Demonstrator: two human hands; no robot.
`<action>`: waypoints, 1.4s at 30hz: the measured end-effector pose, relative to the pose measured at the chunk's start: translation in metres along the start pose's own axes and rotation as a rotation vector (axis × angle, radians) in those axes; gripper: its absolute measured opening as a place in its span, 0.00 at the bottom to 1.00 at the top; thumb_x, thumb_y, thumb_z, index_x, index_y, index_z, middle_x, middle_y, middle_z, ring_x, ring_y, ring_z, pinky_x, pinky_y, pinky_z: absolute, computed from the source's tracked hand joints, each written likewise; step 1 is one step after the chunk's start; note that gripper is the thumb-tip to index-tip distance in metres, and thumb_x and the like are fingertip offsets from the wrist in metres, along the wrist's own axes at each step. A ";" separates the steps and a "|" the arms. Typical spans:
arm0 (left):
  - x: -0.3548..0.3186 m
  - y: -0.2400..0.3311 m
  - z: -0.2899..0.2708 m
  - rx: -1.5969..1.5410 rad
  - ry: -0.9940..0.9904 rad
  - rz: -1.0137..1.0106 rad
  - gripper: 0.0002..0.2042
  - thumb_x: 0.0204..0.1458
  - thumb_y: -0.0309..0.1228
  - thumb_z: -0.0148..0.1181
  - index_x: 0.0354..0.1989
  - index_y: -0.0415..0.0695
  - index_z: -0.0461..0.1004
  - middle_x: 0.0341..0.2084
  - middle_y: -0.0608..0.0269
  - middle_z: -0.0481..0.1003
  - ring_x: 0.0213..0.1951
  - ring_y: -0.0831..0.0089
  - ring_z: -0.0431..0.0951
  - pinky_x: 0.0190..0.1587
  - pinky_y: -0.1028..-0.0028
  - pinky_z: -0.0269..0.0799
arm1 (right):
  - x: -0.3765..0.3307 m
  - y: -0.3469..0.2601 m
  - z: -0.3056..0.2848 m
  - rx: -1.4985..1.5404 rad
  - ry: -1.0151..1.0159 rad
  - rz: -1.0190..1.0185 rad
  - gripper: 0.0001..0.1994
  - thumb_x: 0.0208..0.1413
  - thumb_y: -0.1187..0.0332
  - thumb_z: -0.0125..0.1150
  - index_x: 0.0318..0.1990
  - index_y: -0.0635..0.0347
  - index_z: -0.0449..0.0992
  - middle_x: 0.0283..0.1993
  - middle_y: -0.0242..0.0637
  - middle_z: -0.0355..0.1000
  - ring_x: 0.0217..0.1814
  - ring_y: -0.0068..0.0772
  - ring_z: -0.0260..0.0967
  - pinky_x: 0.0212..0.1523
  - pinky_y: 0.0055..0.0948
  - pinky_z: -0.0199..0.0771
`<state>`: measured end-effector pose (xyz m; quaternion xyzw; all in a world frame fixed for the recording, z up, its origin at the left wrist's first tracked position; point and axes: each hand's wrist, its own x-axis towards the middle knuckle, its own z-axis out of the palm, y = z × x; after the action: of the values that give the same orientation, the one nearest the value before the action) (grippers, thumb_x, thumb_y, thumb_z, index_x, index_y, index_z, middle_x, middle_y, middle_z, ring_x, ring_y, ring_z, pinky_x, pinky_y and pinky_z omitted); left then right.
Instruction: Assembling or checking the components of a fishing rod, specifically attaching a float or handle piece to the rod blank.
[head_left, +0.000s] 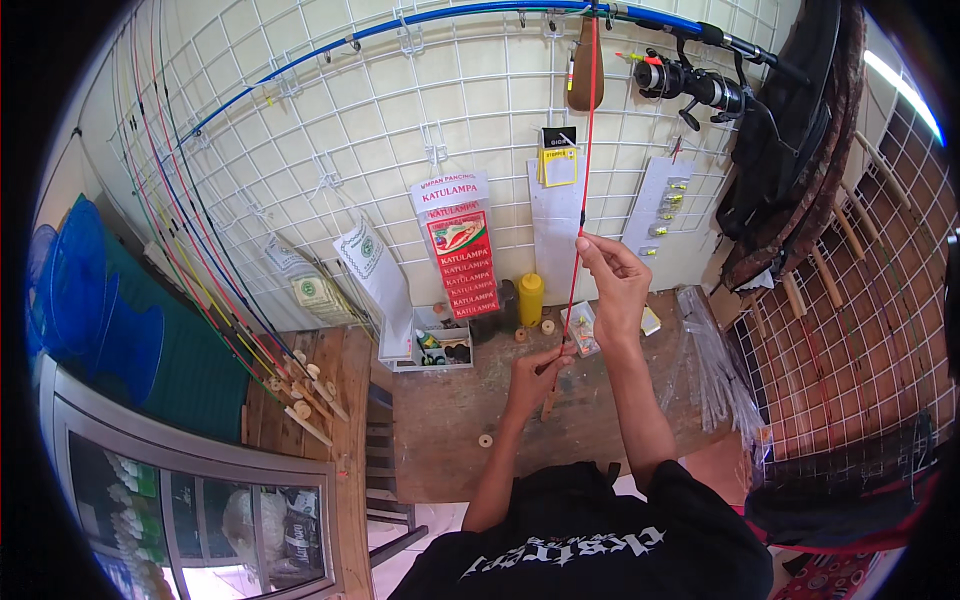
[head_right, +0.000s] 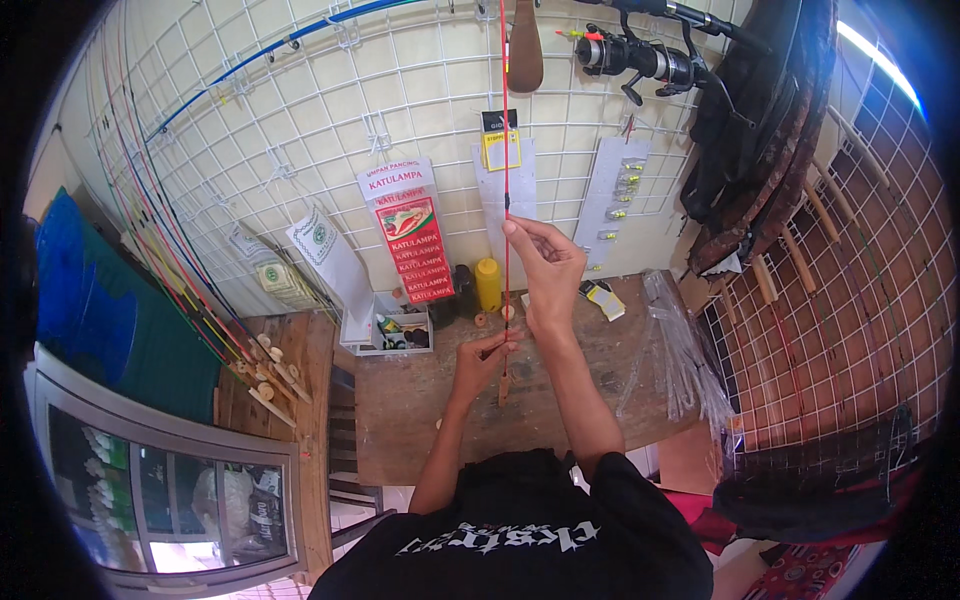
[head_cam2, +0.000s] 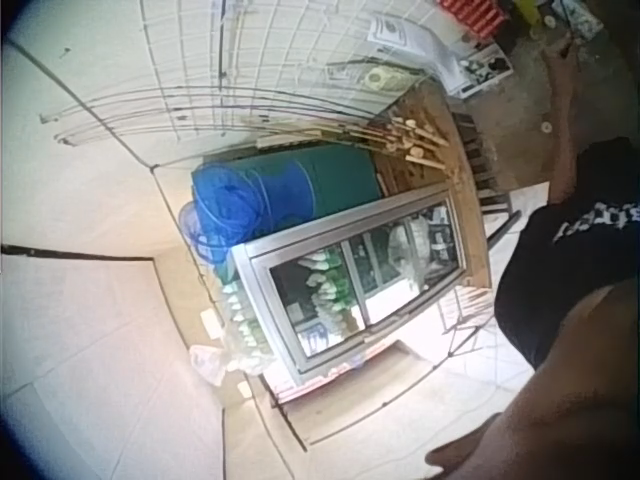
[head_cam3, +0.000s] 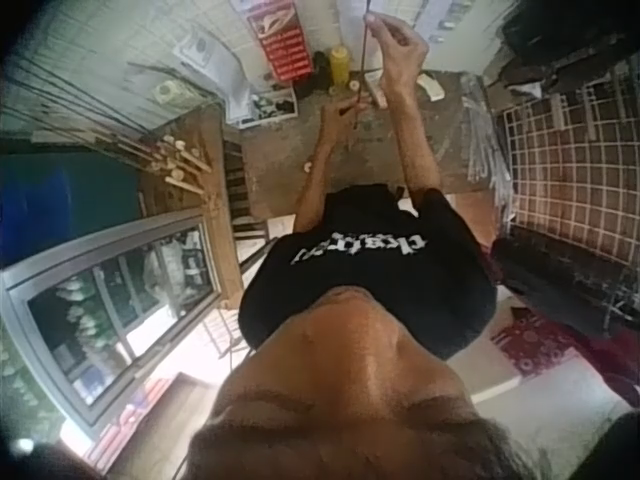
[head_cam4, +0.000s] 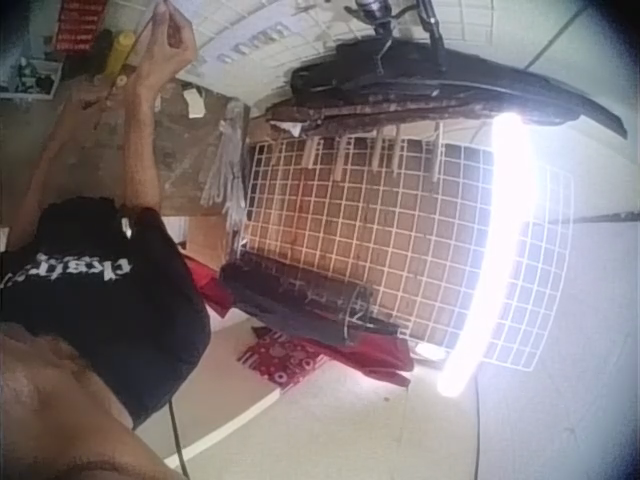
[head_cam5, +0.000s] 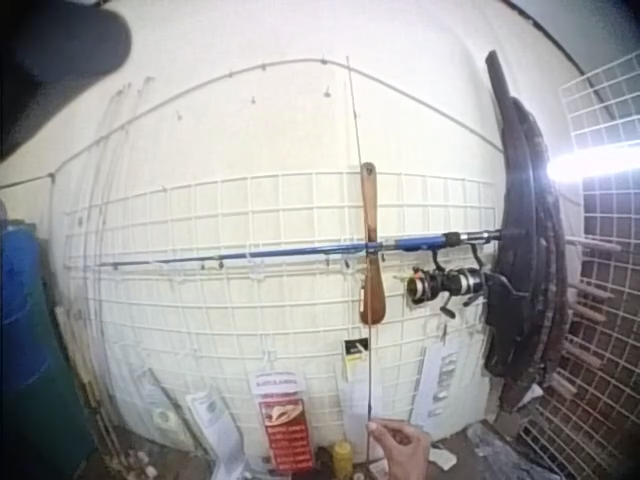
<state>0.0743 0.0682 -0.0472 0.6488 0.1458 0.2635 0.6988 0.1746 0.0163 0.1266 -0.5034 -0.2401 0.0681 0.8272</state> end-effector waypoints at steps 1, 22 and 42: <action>0.000 -0.002 -0.002 0.001 0.002 0.002 0.11 0.52 0.26 0.59 0.44 0.40 0.77 0.32 0.69 0.79 0.22 0.89 0.67 0.22 0.83 0.66 | 0.000 0.000 0.001 0.002 -0.002 -0.001 0.10 0.48 0.75 0.66 0.39 0.68 0.78 0.34 0.34 0.76 0.34 0.16 0.69 0.39 0.17 0.67; -0.001 -0.013 -0.003 0.052 -0.004 -0.008 0.13 0.52 0.26 0.59 0.46 0.40 0.76 0.30 0.70 0.79 0.23 0.91 0.66 0.20 0.85 0.62 | 0.011 -0.014 0.000 -0.042 -0.034 -0.061 0.09 0.48 0.75 0.66 0.37 0.68 0.78 0.30 0.31 0.75 0.32 0.15 0.69 0.36 0.16 0.68; -0.008 0.008 -0.006 0.148 -0.009 0.030 0.12 0.53 0.24 0.57 0.46 0.35 0.74 0.35 0.59 0.79 0.34 0.83 0.75 0.39 0.81 0.71 | 0.010 -0.016 -0.009 -0.030 0.072 -0.122 0.08 0.51 0.71 0.63 0.37 0.65 0.76 0.30 0.27 0.71 0.31 0.16 0.62 0.34 0.18 0.61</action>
<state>0.0627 0.0686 -0.0413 0.7020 0.1517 0.2596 0.6457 0.1853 0.0052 0.1407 -0.5023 -0.2414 -0.0042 0.8303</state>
